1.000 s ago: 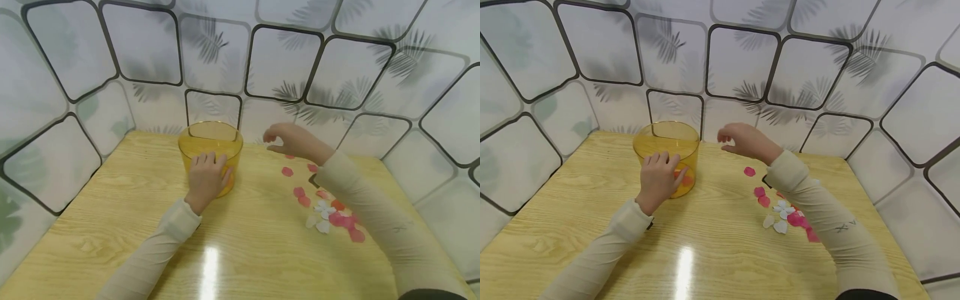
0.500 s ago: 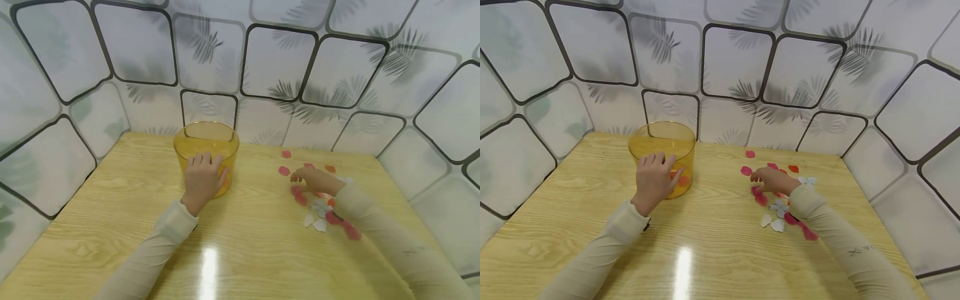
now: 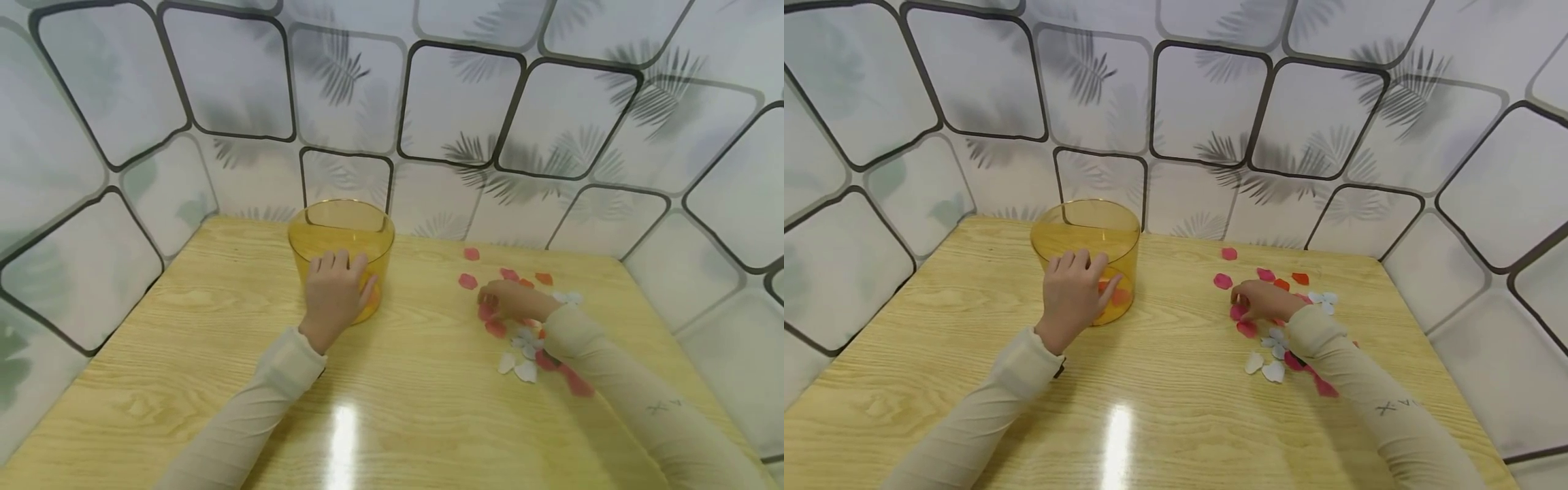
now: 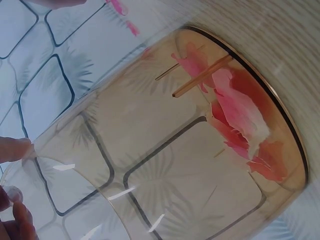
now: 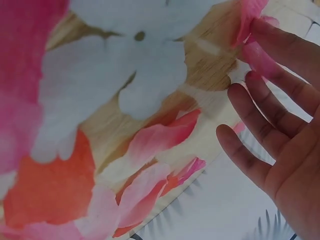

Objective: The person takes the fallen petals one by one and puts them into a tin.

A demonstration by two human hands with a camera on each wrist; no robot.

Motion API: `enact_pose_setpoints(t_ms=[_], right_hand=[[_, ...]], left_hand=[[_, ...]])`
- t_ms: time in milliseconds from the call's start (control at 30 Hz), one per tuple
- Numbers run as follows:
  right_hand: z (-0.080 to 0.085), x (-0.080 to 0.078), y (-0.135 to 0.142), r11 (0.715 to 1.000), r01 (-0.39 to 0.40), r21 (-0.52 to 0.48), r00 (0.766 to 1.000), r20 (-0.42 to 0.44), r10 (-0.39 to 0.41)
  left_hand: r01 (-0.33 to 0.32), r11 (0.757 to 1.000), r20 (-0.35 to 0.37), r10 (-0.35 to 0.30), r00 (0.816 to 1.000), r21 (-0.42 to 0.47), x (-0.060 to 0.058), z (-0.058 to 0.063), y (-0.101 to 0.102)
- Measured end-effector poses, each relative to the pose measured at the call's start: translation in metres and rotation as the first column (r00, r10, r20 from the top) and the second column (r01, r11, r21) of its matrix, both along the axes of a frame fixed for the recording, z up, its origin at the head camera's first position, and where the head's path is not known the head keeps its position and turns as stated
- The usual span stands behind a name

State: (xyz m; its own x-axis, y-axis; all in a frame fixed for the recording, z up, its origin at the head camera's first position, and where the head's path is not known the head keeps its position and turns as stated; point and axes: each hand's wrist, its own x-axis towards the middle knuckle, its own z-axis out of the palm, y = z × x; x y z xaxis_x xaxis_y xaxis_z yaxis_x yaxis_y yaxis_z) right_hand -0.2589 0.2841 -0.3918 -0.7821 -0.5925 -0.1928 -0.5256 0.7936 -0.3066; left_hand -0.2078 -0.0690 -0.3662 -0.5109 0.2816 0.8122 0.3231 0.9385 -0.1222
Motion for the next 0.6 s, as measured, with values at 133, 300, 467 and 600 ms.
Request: enact_pose_setpoints(t_ms=[133, 300, 467, 600], right_hand=[[-0.0007, 0.0008, -0.0001, 0.996, 0.085, -0.029, 0.994, 0.069, -0.083], [-0.0006, 0.0042, 0.002, 0.985, 0.138, -0.1, 0.982, 0.144, -0.122], [0.0031, 0.0093, 0.0079, 0.979, 0.106, -0.172, 0.983, 0.166, -0.078], [0.0078, 0.0038, 0.0082, 0.988, 0.002, -0.157, 0.998, 0.063, 0.008]], left_hand=[[0.001, 1.0, -0.009, -0.001, 1.0, -0.003, -0.0002, -0.0007, 0.0007], [-0.001, 1.0, -0.007, 0.001, 1.0, -0.007, -0.0009, -0.0014, 0.0007], [-0.003, 1.0, -0.013, 0.002, 1.0, -0.009, -0.0014, -0.0012, 0.0001], [-0.004, 1.0, -0.02, 0.004, 1.0, -0.01, -0.0019, -0.0011, -0.0003]])
